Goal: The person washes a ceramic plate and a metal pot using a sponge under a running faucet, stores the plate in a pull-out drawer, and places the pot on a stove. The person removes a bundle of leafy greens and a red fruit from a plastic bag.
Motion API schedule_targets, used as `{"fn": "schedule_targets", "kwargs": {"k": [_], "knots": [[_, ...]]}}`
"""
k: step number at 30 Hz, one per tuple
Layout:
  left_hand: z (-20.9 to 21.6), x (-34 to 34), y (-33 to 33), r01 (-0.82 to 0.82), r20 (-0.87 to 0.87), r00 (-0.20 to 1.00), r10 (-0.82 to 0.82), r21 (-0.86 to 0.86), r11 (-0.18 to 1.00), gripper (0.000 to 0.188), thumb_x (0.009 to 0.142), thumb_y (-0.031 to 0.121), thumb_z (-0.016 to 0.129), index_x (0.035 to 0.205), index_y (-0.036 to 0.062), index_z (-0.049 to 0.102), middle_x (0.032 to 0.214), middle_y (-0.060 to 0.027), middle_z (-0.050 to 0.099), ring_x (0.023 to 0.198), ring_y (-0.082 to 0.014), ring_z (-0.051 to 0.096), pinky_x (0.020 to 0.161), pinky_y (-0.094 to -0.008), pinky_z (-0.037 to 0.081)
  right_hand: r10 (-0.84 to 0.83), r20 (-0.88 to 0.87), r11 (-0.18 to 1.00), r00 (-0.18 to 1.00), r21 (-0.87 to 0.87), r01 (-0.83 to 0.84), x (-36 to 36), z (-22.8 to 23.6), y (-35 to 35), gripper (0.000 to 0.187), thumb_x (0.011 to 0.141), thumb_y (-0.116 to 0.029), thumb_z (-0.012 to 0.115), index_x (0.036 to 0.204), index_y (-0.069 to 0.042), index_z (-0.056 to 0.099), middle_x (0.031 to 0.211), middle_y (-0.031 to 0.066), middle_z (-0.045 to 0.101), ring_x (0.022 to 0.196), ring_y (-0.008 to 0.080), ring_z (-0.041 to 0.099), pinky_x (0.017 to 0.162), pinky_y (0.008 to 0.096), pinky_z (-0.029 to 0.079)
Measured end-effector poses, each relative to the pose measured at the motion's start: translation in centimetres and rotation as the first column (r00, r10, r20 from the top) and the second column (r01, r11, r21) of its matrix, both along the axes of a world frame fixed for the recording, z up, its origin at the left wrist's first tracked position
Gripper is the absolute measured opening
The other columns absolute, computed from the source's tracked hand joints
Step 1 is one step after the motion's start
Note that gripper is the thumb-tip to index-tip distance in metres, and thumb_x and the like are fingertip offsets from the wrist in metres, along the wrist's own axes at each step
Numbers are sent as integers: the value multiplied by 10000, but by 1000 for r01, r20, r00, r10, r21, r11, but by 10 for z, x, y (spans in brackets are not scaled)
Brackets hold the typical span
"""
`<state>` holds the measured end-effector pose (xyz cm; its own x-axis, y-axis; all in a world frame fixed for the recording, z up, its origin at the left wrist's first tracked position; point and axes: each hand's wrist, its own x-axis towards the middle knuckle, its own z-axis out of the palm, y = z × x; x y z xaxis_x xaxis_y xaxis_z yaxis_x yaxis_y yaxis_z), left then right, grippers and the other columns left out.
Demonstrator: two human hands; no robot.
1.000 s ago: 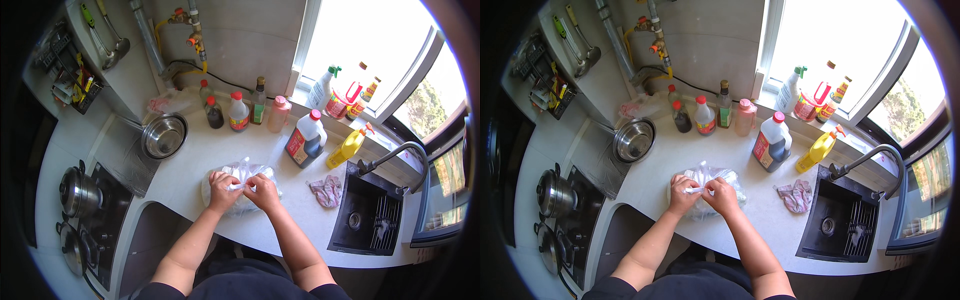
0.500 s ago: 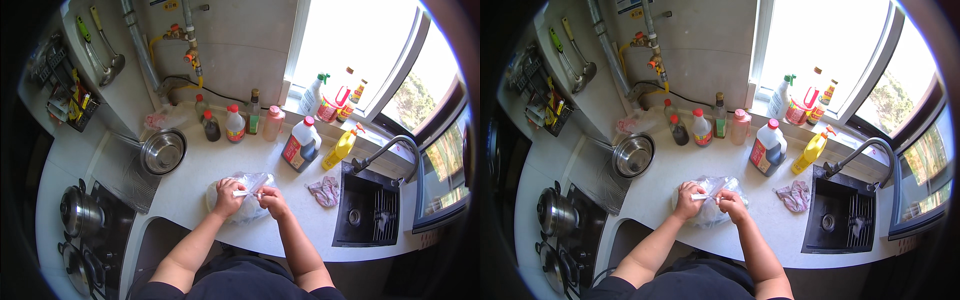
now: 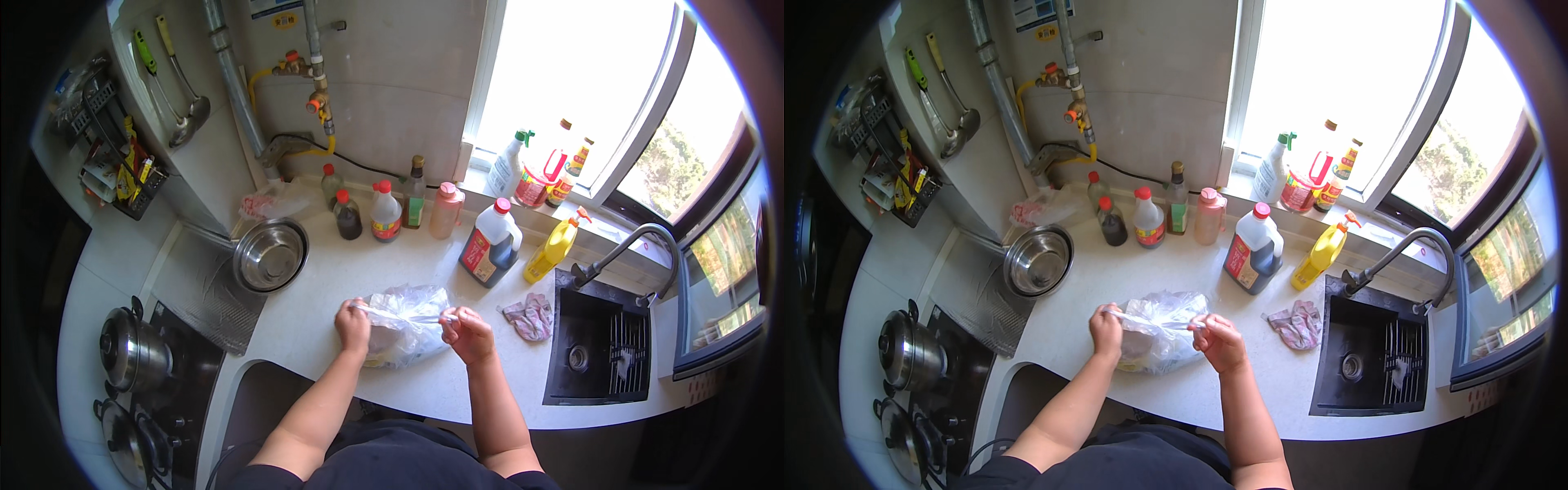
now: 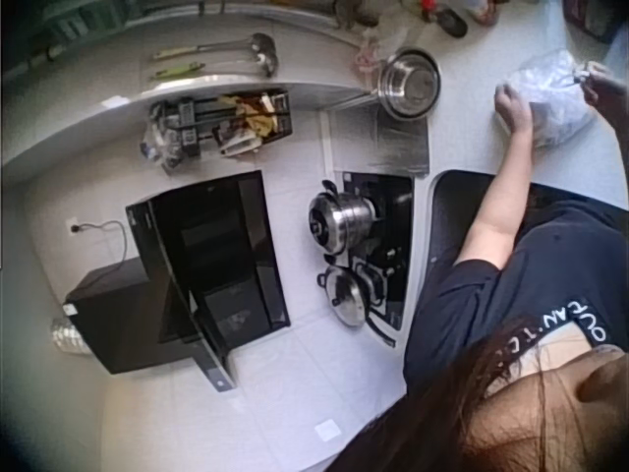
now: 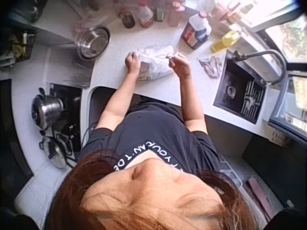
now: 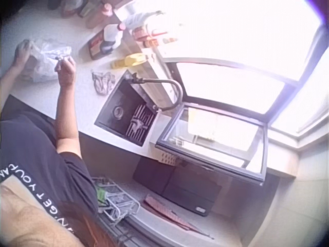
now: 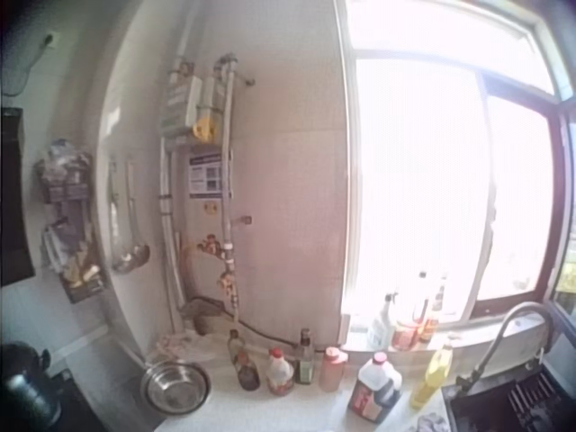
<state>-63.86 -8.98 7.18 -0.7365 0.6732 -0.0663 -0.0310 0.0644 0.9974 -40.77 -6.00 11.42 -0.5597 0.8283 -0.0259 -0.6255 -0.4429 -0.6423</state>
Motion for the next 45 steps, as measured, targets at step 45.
{"fn": "schedule_targets", "kwargs": {"k": [45], "knots": [[47,5,-51,441,-880,-119,-459,-461,770,70,764,98,519,806,89,574,809,-72,602,801,-251,590,935,-490,370,-595,804,566,26,441,-697,-35,10,-19,190,849,-88,442,944,-58,603,910,172,643,798,355,635,695,438,508]]}}
